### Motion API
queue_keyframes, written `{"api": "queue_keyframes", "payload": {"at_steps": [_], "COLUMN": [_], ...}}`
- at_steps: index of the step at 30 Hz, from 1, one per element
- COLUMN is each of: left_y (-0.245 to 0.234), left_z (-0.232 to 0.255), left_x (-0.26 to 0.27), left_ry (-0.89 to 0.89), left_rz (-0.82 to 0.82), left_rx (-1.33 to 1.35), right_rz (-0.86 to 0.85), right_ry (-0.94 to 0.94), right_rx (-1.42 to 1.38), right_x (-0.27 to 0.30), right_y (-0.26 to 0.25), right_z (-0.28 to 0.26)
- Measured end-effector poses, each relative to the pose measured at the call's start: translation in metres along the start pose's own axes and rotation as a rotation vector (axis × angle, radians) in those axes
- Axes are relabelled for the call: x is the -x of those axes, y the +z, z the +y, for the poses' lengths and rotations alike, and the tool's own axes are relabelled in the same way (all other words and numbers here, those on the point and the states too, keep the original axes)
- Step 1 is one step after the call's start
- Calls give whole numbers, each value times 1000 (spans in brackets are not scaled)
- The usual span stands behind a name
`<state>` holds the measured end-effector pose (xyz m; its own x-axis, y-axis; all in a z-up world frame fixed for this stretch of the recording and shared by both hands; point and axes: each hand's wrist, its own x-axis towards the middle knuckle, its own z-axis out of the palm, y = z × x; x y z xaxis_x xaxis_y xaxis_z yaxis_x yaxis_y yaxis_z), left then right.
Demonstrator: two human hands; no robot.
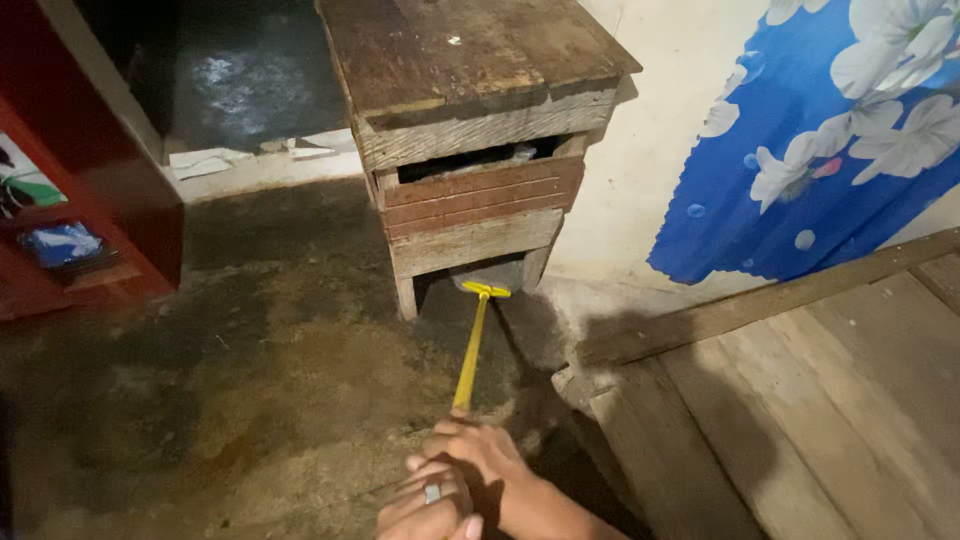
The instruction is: The person uses a broom and water to clean a wet floor, pushing water into a bucket and around the room.
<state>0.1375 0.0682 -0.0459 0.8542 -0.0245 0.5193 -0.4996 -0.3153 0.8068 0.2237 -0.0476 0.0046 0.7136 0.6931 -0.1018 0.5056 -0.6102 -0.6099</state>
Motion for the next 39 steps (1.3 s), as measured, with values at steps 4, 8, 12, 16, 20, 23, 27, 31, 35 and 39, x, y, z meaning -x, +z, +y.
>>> {"api": "queue_keyframes", "payload": {"at_steps": [4,8,12,16,20,23,27,31,35,39], "left_y": [-7,-9,0,-1,4,18,40,57,56,58], "left_z": [1,2,9,31,70,103,166,242,291,282], "left_x": [-33,-57,-40,-11,28,64,110,142,172,181], "left_ry": [124,-84,-185,24,-34,-43,19,103,133,307], "left_rz": [62,-125,-239,-285,-262,-201,-132,-63,-120,-119], "left_rx": [30,55,83,-51,-43,-65,-87,-116,-29,105], "right_rz": [76,-7,-155,-13,12,-18,-60,-103,307,161], "right_ry": [98,169,275,494,731,251,-185,-183,-824,-596], "right_rx": [-127,5,187,-564,-1306,-667,3,34,-175,-175], "right_x": [-26,-45,-41,-17,21,74,157,239,315,320], "right_y": [-2,6,29,72,101,94,74,37,23,38], "right_z": [25,55,78,94,89,76,34,-20,-57,-62]}}
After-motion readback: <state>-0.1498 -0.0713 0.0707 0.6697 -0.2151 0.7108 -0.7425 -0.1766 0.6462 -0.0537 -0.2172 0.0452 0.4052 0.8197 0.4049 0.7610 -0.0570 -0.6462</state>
